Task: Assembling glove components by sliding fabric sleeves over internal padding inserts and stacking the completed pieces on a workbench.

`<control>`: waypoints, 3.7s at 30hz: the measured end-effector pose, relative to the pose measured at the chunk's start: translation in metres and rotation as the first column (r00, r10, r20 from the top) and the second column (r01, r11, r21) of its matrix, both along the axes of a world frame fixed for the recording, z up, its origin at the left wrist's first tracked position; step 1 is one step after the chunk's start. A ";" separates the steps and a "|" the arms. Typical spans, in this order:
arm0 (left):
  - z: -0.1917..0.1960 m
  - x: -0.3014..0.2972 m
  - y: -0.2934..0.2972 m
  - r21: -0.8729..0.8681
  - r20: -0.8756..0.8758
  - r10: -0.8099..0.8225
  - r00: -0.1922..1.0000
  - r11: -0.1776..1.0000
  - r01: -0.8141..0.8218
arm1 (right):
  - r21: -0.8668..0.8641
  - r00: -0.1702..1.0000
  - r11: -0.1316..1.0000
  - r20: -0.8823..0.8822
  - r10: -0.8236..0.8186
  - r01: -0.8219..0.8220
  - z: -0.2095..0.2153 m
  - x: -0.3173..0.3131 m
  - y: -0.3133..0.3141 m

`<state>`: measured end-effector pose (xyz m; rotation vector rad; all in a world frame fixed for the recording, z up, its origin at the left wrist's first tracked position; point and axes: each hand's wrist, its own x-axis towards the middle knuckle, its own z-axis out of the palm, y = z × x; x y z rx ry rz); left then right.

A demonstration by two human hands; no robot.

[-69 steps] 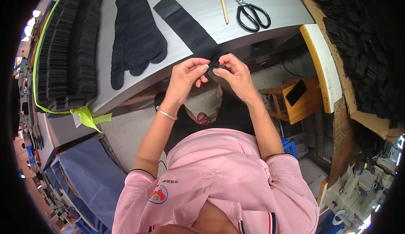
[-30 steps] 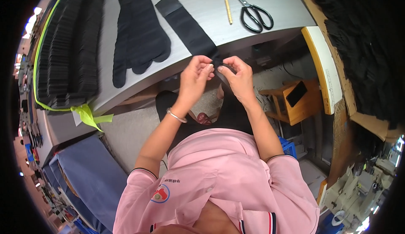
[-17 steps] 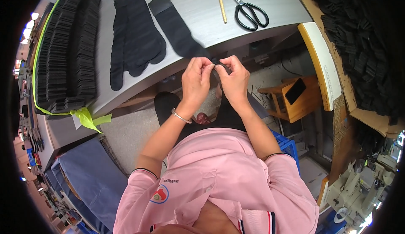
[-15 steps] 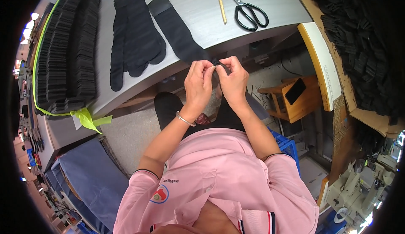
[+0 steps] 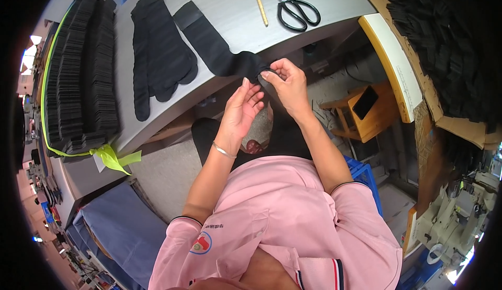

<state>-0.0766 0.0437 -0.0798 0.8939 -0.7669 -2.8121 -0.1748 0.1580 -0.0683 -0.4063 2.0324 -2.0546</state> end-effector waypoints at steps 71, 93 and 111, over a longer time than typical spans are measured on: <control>0.019 0.003 -0.011 -0.989 0.012 -0.035 0.999 0.149 0.017 | -0.057 0.998 0.998 0.053 -0.024 0.027 -0.003 0.041 -0.011; 0.004 -0.007 0.007 0.061 -0.166 0.022 0.986 0.998 -0.012 | -0.070 0.984 0.998 0.175 0.016 -0.004 -0.017 0.046 -0.007; 0.003 0.009 -0.007 -0.183 0.032 -0.180 0.983 0.966 0.183 | 0.278 0.990 0.961 -0.129 0.048 -0.011 -0.013 0.039 -0.016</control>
